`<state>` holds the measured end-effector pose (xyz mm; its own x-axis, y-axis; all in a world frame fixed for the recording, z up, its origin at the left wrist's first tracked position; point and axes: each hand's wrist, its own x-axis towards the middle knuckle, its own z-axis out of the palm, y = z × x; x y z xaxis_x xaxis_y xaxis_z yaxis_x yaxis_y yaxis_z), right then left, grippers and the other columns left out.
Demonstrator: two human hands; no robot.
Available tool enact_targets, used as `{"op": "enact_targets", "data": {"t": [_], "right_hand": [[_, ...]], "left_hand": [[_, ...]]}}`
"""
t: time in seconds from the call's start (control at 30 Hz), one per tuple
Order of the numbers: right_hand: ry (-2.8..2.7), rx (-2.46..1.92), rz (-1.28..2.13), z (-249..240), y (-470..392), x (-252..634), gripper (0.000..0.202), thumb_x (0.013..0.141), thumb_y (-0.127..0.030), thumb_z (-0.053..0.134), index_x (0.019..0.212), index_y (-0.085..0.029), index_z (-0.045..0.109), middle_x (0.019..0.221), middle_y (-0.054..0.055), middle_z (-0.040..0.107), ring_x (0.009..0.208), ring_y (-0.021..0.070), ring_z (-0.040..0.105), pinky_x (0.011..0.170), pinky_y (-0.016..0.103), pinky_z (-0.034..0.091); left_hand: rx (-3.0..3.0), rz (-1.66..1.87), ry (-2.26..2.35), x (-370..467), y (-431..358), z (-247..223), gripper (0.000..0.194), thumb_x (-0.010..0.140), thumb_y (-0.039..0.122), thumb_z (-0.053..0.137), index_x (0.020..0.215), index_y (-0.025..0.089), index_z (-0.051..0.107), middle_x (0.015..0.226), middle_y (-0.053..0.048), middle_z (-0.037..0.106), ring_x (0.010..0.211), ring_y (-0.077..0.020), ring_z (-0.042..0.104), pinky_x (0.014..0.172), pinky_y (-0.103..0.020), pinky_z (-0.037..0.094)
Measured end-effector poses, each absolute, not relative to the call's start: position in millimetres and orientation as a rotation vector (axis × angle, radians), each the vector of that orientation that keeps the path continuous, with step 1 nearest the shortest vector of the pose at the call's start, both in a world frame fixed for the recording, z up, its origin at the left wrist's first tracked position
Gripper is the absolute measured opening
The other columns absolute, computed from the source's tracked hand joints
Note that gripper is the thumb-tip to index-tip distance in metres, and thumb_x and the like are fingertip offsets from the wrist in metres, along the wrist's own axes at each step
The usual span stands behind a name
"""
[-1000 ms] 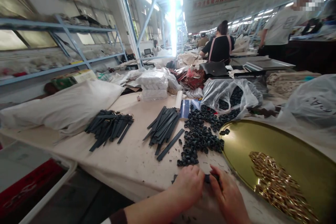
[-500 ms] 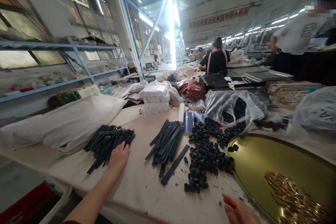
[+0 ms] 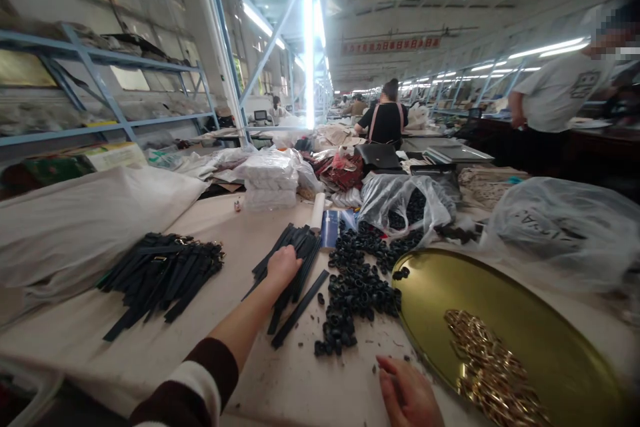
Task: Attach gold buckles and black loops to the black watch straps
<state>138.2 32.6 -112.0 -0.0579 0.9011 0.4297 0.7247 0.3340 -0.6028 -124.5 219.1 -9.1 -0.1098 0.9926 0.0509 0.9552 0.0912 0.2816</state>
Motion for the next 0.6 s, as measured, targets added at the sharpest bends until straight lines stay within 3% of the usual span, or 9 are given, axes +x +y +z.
{"op": "enact_targets", "data": {"t": [0.13, 0.23, 0.3, 0.43, 0.53, 0.6], "right_hand": [[-1.806, -1.488, 0.341, -94, 39, 141, 0.023, 0.085, -0.03, 0.041, 0.099, -0.019, 0.054, 0.097, 0.009, 0.065, 0.091, 0.0203, 0.06, 0.078, 0.032, 0.048], [-1.863, -1.558, 0.342, -73, 61, 141, 0.024, 0.086, -0.023, 0.036, 0.102, -0.017, 0.052, 0.101, 0.009, 0.061, 0.094, 0.0179, 0.058, 0.079, 0.027, 0.047], [-2.037, -1.667, 0.277, -59, 83, 138, 0.024, 0.085, -0.017, 0.036, 0.101, -0.017, 0.054, 0.098, 0.009, 0.061, 0.09, 0.0176, 0.059, 0.077, 0.026, 0.045], [-2.108, -1.76, 0.202, -45, 114, 126, 0.016, 0.081, -0.019, 0.045, 0.086, -0.015, 0.059, 0.083, 0.012, 0.062, 0.077, 0.0243, 0.059, 0.066, 0.033, 0.043], [-2.172, -1.769, 0.178, -45, 109, 120, 0.011, 0.077, -0.013, 0.049, 0.075, -0.017, 0.06, 0.08, 0.011, 0.061, 0.074, 0.0239, 0.059, 0.063, 0.031, 0.041], [-2.23, -1.751, 0.191, -48, 95, 123, 0.015, 0.076, -0.009, 0.048, 0.072, -0.019, 0.06, 0.079, 0.008, 0.061, 0.074, 0.0211, 0.059, 0.062, 0.028, 0.04]], "left_hand": [[1.891, 0.538, 2.062, -125, 202, 3, 0.012, 0.079, 0.02, 0.049, 0.087, 0.012, 0.054, 0.093, -0.008, 0.056, 0.09, -0.0186, 0.053, 0.082, -0.035, 0.041], [1.806, 0.67, 1.874, -109, 173, 14, 0.025, 0.078, 0.011, 0.04, 0.101, 0.014, 0.047, 0.093, -0.007, 0.056, 0.085, -0.0151, 0.055, 0.076, -0.028, 0.043], [1.728, 0.69, 1.709, -94, 148, 18, 0.035, 0.077, 0.009, 0.035, 0.111, 0.016, 0.039, 0.089, -0.003, 0.057, 0.069, -0.0105, 0.057, 0.062, -0.022, 0.044], [1.53, 0.619, 1.44, -67, 96, 16, 0.028, 0.084, 0.028, 0.029, 0.1, 0.014, 0.047, 0.059, 0.003, 0.052, 0.038, -0.0065, 0.043, 0.037, -0.017, 0.032], [1.087, 0.64, 1.184, -57, 66, 7, 0.043, 0.083, 0.048, 0.031, 0.087, 0.012, 0.052, 0.052, 0.004, 0.047, 0.036, -0.0052, 0.038, 0.037, -0.017, 0.027], [0.916, 0.645, 1.11, -52, 52, 0, 0.035, 0.08, 0.043, 0.038, 0.087, 0.011, 0.052, 0.057, 0.002, 0.051, 0.041, -0.0061, 0.045, 0.041, -0.018, 0.033]]}}
